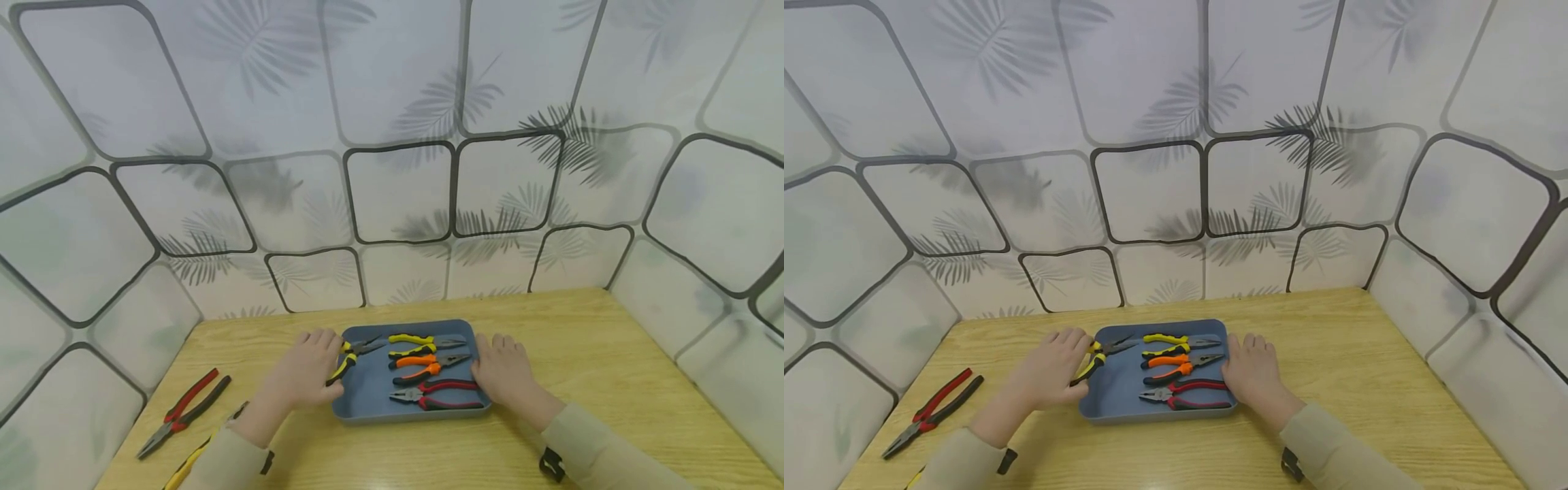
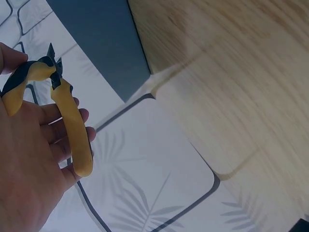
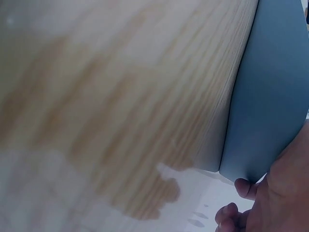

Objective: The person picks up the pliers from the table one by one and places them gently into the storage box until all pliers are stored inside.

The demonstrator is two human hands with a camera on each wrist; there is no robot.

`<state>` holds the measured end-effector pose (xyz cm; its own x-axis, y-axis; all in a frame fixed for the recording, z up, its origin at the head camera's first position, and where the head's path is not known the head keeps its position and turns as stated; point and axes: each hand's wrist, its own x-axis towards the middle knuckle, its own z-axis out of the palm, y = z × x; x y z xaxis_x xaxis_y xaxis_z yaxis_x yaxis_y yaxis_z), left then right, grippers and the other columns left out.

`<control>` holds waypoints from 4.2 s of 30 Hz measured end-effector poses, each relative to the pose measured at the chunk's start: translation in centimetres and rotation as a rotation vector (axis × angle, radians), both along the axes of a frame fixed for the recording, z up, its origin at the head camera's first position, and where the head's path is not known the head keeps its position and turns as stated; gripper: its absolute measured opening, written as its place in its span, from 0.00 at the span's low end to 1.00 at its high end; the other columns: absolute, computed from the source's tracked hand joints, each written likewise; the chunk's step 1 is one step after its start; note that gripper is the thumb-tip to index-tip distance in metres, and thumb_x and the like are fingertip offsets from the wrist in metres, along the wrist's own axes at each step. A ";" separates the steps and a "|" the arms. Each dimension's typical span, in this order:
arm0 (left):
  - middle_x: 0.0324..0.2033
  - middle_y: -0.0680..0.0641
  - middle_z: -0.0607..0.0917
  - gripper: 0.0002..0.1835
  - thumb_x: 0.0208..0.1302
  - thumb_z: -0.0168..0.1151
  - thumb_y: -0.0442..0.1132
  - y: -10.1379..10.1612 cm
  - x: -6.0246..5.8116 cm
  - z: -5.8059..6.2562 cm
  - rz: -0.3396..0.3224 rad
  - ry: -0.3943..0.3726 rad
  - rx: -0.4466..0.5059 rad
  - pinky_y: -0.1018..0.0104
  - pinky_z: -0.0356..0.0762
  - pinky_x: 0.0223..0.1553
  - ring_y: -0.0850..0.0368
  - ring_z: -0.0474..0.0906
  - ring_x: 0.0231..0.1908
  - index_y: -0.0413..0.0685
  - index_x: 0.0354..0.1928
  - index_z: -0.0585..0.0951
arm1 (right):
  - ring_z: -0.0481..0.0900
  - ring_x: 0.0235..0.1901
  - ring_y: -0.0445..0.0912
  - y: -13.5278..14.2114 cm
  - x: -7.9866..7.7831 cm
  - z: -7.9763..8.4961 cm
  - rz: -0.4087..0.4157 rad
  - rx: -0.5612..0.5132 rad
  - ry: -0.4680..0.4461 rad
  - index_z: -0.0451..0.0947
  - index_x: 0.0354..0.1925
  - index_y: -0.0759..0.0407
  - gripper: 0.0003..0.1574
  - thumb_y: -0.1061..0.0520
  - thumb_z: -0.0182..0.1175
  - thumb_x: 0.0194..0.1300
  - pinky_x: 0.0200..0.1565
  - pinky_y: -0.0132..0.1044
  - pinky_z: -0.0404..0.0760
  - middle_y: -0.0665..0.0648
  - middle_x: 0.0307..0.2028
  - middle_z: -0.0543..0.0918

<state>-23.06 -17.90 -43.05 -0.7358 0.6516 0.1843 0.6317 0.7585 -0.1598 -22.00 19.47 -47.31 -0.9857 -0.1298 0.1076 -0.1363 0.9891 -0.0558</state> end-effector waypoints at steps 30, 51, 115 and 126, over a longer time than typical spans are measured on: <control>0.43 0.48 0.79 0.27 0.54 0.63 0.60 4.6 -0.2 -2.3 -0.150 0.088 -0.016 0.54 0.76 0.48 0.54 0.74 0.42 0.50 0.49 0.77 | 0.72 0.33 0.57 0.0 0.3 -0.3 0.031 0.021 0.051 0.69 0.46 0.63 0.13 0.54 0.58 0.74 0.34 0.49 0.72 0.64 0.31 0.72; 0.51 0.49 0.82 0.32 0.56 0.62 0.64 6.7 -0.2 -2.8 -0.144 0.059 -0.098 0.54 0.77 0.57 0.53 0.78 0.52 0.50 0.54 0.78 | 0.76 0.38 0.60 -0.1 0.2 -0.1 0.012 0.014 0.004 0.72 0.54 0.64 0.17 0.54 0.57 0.75 0.39 0.54 0.77 0.66 0.35 0.75; 0.51 0.48 0.82 0.27 0.68 0.66 0.57 3.9 1.0 -0.2 -0.138 0.008 -0.094 0.50 0.80 0.57 0.52 0.80 0.53 0.50 0.63 0.80 | 0.71 0.34 0.56 -0.2 0.2 0.2 0.023 -0.008 -0.006 0.71 0.50 0.64 0.13 0.55 0.55 0.75 0.36 0.51 0.73 0.64 0.33 0.72; 0.51 0.48 0.83 0.27 0.68 0.66 0.57 3.1 1.2 -0.1 -0.116 0.021 -0.086 0.50 0.80 0.57 0.51 0.80 0.52 0.50 0.62 0.80 | 0.70 0.33 0.56 -0.1 0.3 0.2 0.033 -0.003 0.000 0.70 0.48 0.64 0.12 0.56 0.55 0.75 0.35 0.50 0.72 0.63 0.32 0.71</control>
<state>-21.90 -14.83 -43.15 -0.6510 0.7463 0.1387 0.7103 0.6634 -0.2355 -21.67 19.32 -47.11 -0.9809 -0.1616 0.1081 -0.1686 0.9839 -0.0590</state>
